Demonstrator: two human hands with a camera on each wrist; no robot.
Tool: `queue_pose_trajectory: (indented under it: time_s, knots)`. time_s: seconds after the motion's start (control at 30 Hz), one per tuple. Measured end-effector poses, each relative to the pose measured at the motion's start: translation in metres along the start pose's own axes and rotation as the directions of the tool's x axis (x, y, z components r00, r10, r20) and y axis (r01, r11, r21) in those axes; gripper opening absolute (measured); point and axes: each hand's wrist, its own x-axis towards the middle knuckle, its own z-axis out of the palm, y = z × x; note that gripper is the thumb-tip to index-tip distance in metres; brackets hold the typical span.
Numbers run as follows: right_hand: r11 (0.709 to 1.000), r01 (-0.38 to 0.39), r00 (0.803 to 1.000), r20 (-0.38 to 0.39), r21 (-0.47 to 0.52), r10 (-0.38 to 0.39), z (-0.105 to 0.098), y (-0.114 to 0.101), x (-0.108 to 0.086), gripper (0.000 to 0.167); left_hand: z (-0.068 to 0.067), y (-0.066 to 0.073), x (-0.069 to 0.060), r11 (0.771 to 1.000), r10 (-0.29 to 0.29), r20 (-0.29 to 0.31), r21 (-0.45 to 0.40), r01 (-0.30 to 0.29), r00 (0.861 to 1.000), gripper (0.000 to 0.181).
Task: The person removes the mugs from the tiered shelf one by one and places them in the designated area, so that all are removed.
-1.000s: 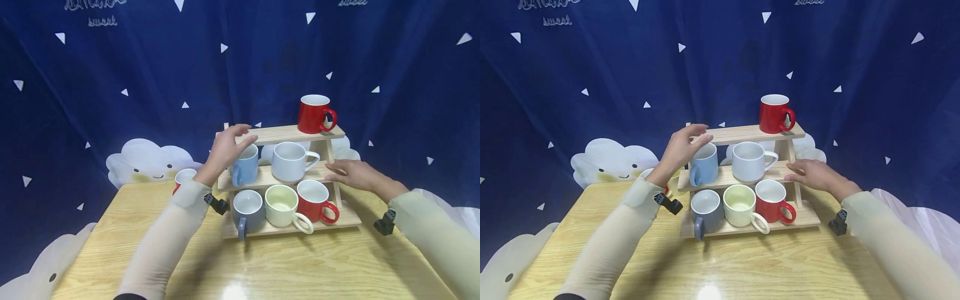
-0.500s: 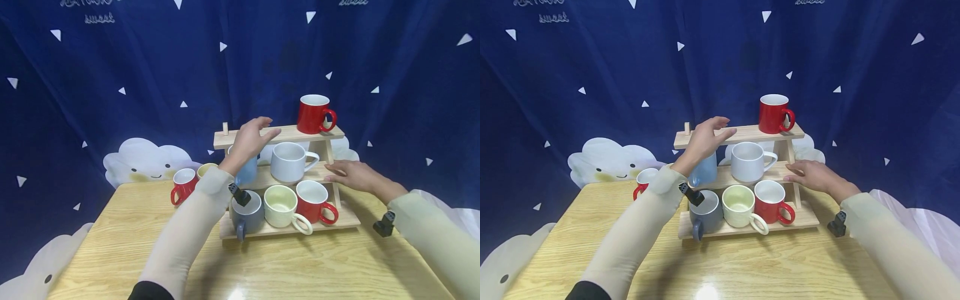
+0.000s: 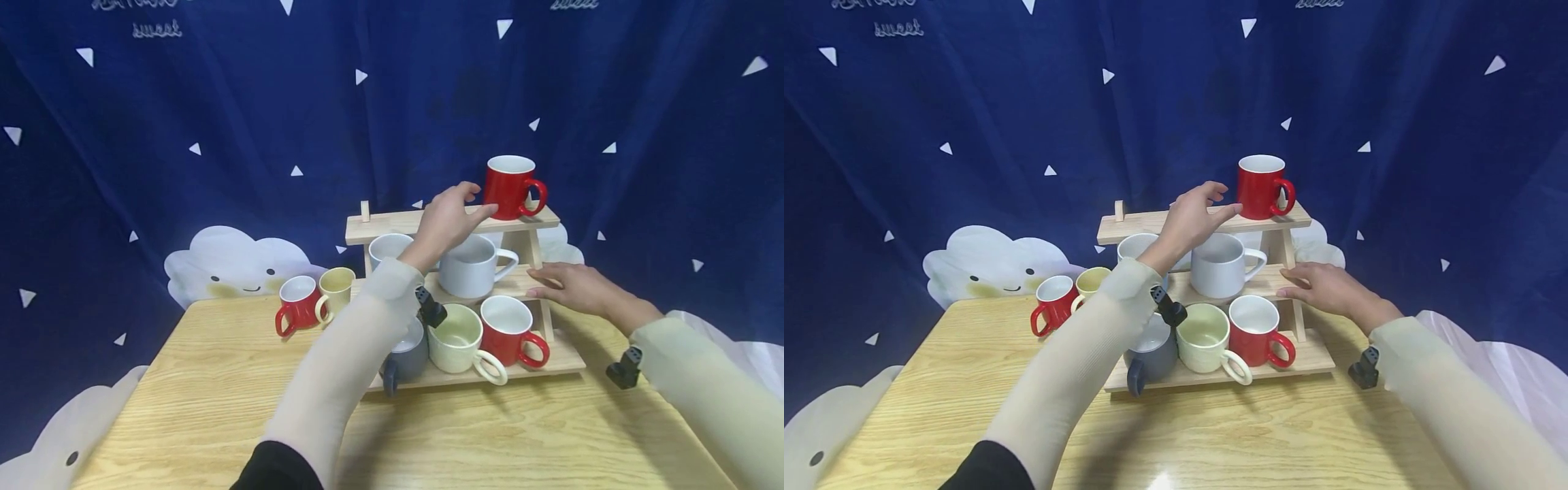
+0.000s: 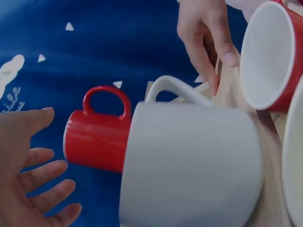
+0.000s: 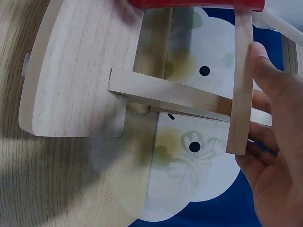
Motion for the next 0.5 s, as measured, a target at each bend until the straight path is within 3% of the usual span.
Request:
queue_pose_trajectory:
  time_s: [0.3,0.5]
  knots:
    - [1.0,0.015,1.0,-0.021,0.0,-0.015,0.002,0.002,-0.002,0.07,0.023,0.025,0.013,0.999,-0.003,0.019,-0.036,0.004,1.0,0.049]
    - [0.999,0.038,0.999,-0.039,0.006,-0.038,0.002,0.002,-0.001,0.066,0.034,0.036,0.022,0.999,-0.009,-0.018,0.043,0.01,1.0,0.044]
